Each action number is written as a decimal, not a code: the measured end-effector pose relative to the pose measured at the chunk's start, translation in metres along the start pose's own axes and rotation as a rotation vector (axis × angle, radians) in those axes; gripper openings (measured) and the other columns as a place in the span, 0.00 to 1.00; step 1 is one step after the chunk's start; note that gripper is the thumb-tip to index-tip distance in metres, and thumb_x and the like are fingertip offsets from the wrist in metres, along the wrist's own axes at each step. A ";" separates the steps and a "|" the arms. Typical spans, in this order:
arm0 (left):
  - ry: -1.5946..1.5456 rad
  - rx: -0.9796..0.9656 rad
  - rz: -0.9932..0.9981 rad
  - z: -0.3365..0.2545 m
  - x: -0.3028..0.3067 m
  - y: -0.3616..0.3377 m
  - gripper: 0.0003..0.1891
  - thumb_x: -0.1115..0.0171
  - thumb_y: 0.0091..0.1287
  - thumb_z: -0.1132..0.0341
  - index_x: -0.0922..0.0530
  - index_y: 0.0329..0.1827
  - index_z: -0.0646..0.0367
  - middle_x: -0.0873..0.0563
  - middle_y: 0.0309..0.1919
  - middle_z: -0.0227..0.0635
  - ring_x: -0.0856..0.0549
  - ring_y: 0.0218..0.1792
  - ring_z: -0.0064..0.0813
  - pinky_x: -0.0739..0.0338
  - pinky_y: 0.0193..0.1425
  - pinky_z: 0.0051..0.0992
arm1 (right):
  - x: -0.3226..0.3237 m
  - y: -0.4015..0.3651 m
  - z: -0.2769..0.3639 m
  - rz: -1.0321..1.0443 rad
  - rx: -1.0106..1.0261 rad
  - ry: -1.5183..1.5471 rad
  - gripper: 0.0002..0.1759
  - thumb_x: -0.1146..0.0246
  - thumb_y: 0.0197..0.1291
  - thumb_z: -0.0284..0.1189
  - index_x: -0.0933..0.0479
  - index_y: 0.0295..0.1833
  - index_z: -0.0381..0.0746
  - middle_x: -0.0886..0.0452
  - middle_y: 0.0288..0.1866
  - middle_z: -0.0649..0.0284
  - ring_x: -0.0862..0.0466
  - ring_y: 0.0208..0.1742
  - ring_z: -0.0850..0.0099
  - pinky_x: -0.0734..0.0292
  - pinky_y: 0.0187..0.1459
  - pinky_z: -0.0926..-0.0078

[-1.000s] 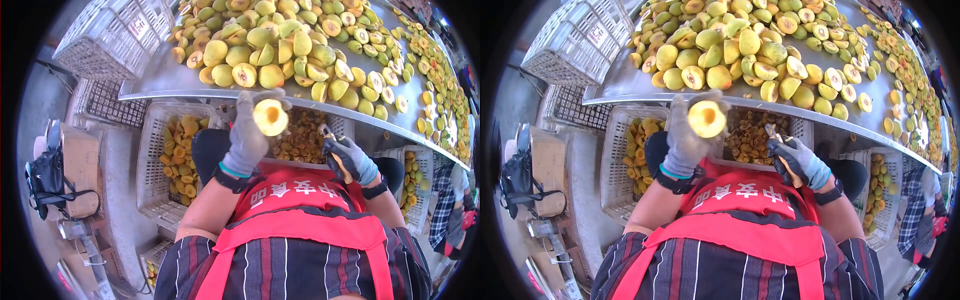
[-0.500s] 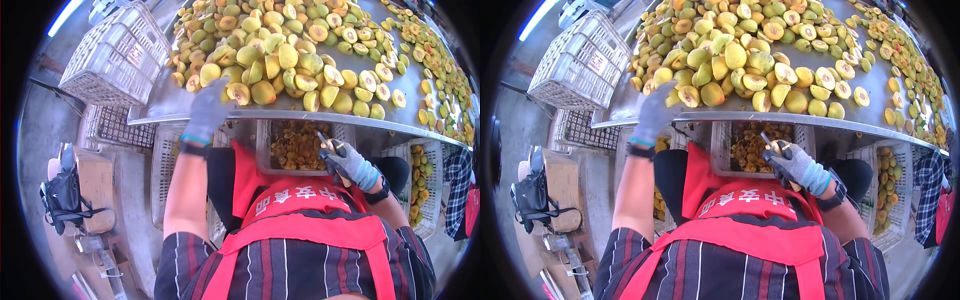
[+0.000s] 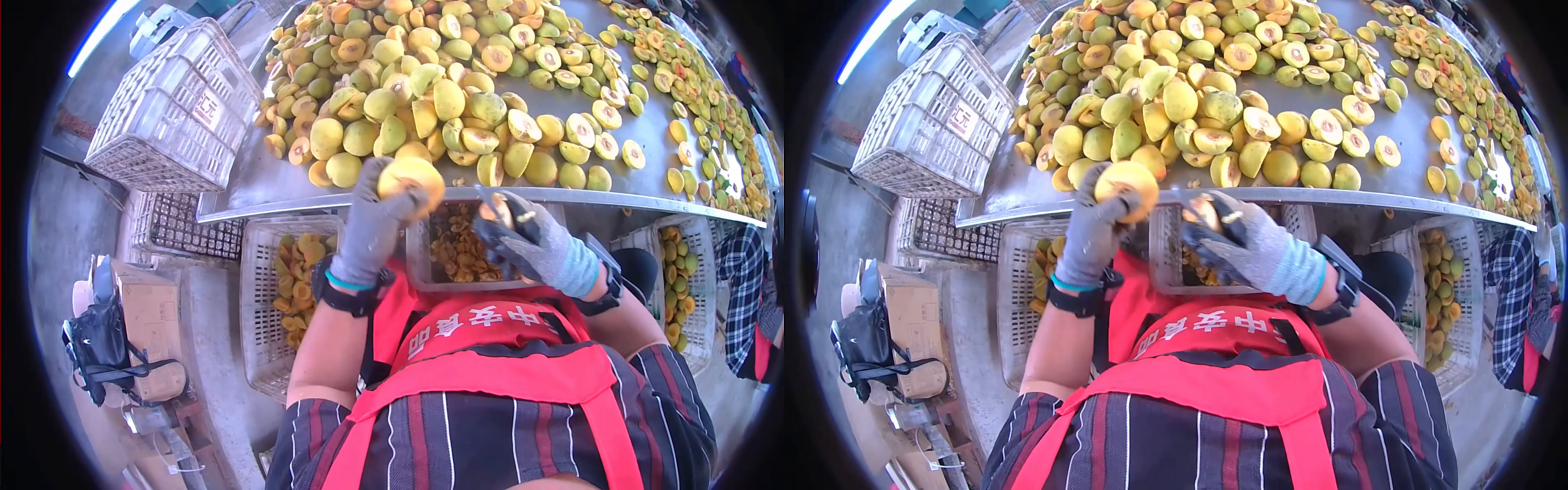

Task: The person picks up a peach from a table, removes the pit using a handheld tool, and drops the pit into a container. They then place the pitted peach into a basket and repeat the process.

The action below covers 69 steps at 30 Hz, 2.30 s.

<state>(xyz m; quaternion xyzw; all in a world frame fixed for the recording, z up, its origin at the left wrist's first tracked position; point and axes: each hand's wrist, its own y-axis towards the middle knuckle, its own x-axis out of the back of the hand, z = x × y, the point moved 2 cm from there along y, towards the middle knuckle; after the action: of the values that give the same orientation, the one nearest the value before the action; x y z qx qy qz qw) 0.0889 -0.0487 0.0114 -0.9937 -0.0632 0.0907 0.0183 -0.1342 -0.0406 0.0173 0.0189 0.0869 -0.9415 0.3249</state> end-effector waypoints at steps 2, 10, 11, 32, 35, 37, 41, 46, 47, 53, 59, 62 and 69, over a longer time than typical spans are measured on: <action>-0.217 0.075 0.171 0.008 -0.019 -0.016 0.23 0.36 0.53 0.75 0.31 0.54 0.61 0.20 0.41 0.32 0.20 0.40 0.23 0.22 0.45 0.24 | -0.001 0.016 -0.022 -0.073 0.193 -0.183 0.22 0.41 0.62 0.36 0.35 0.59 0.39 0.22 0.29 0.64 0.25 0.22 0.81 0.30 0.22 0.83; -0.608 0.164 0.340 0.023 -0.039 -0.035 0.31 0.54 0.68 0.45 0.41 0.67 0.57 0.23 0.49 0.37 0.21 0.44 0.27 0.21 0.39 0.21 | -0.019 -0.001 0.008 -0.166 0.062 -0.473 0.19 0.40 0.60 0.40 0.31 0.45 0.35 0.23 0.23 0.51 0.22 0.22 0.56 0.29 0.27 0.64; -0.610 0.166 0.341 0.021 -0.040 -0.036 0.31 0.54 0.68 0.45 0.41 0.67 0.57 0.23 0.49 0.37 0.21 0.44 0.27 0.21 0.39 0.21 | -0.020 0.000 0.010 -0.192 0.132 -0.628 0.18 0.40 0.60 0.40 0.31 0.42 0.35 0.23 0.23 0.49 0.20 0.25 0.53 0.28 0.27 0.61; -0.182 -0.086 0.093 0.029 -0.039 -0.036 0.14 0.46 0.68 0.62 0.22 0.45 0.66 0.18 0.37 0.34 0.21 0.39 0.20 0.26 0.47 0.22 | -0.043 -0.002 -0.003 -0.018 0.062 -0.584 0.22 0.40 0.57 0.41 0.31 0.48 0.34 0.21 0.34 0.45 0.20 0.38 0.49 0.25 0.40 0.59; -0.020 -0.127 0.282 0.021 -0.033 -0.032 0.19 0.50 0.69 0.58 0.24 0.48 0.68 0.17 0.40 0.40 0.17 0.40 0.29 0.24 0.49 0.26 | -0.045 -0.002 0.017 0.211 -0.207 -0.491 0.20 0.43 0.60 0.41 0.29 0.45 0.34 0.22 0.34 0.45 0.21 0.39 0.48 0.25 0.42 0.60; 0.072 -0.058 0.365 0.021 -0.026 -0.027 0.19 0.49 0.69 0.58 0.23 0.47 0.68 0.17 0.40 0.39 0.17 0.40 0.28 0.24 0.48 0.26 | -0.042 -0.003 0.009 0.203 -0.072 -0.588 0.19 0.45 0.61 0.41 0.28 0.42 0.35 0.22 0.30 0.47 0.20 0.34 0.51 0.24 0.38 0.62; 0.096 0.007 0.411 0.024 -0.029 -0.026 0.21 0.47 0.67 0.55 0.23 0.47 0.68 0.17 0.40 0.39 0.17 0.39 0.28 0.23 0.47 0.26 | -0.042 -0.001 0.010 0.306 -0.489 -0.344 0.17 0.46 0.63 0.42 0.24 0.35 0.38 0.25 0.17 0.58 0.22 0.18 0.64 0.26 0.23 0.69; -0.080 0.025 0.375 0.030 -0.033 -0.031 0.24 0.49 0.67 0.52 0.25 0.50 0.68 0.17 0.40 0.44 0.16 0.38 0.31 0.22 0.46 0.27 | -0.036 -0.005 -0.008 0.386 -0.228 0.036 0.15 0.44 0.63 0.39 0.25 0.30 0.39 0.27 0.14 0.64 0.27 0.11 0.76 0.34 0.14 0.78; -0.182 0.047 0.337 0.030 -0.036 -0.033 0.21 0.47 0.67 0.55 0.24 0.49 0.67 0.17 0.41 0.42 0.17 0.38 0.29 0.23 0.45 0.24 | -0.036 -0.004 -0.010 0.411 -0.108 0.040 0.16 0.44 0.63 0.39 0.26 0.29 0.39 0.28 0.14 0.65 0.28 0.11 0.77 0.35 0.13 0.78; -0.454 0.065 0.261 0.037 -0.047 -0.042 0.25 0.51 0.68 0.50 0.28 0.55 0.66 0.18 0.41 0.45 0.18 0.40 0.30 0.22 0.45 0.25 | -0.044 -0.014 -0.009 0.330 -0.438 0.471 0.15 0.48 0.66 0.40 0.28 0.33 0.40 0.31 0.14 0.67 0.33 0.09 0.79 0.39 0.11 0.81; -0.639 0.063 0.127 0.031 -0.060 -0.048 0.31 0.60 0.68 0.42 0.33 0.60 0.62 0.20 0.44 0.47 0.19 0.42 0.33 0.22 0.45 0.29 | -0.041 -0.017 -0.010 0.392 -0.382 0.971 0.15 0.52 0.68 0.38 0.29 0.38 0.38 0.35 0.14 0.68 0.36 0.08 0.80 0.42 0.08 0.84; -0.725 0.129 -0.029 0.025 -0.043 -0.042 0.32 0.59 0.67 0.40 0.32 0.59 0.62 0.19 0.43 0.47 0.17 0.38 0.34 0.20 0.39 0.30 | -0.024 -0.022 -0.017 0.467 -0.299 1.166 0.17 0.52 0.68 0.41 0.30 0.39 0.37 0.35 0.14 0.67 0.35 0.07 0.78 0.41 0.07 0.83; 0.321 -0.112 -0.107 -0.026 0.140 -0.070 0.24 0.44 0.64 0.51 0.26 0.51 0.66 0.17 0.39 0.46 0.16 0.35 0.35 0.21 0.39 0.29 | 0.024 -0.046 -0.039 0.000 -0.515 0.134 0.30 0.50 0.62 0.56 0.27 0.31 0.37 0.29 0.14 0.65 0.29 0.11 0.78 0.35 0.12 0.82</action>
<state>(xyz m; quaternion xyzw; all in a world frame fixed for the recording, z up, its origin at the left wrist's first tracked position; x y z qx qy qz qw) 0.2214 0.0378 0.0150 -0.9901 -0.1172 -0.0739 -0.0224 -0.1822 -0.0131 -0.0166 -0.0019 0.3450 -0.8850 0.3127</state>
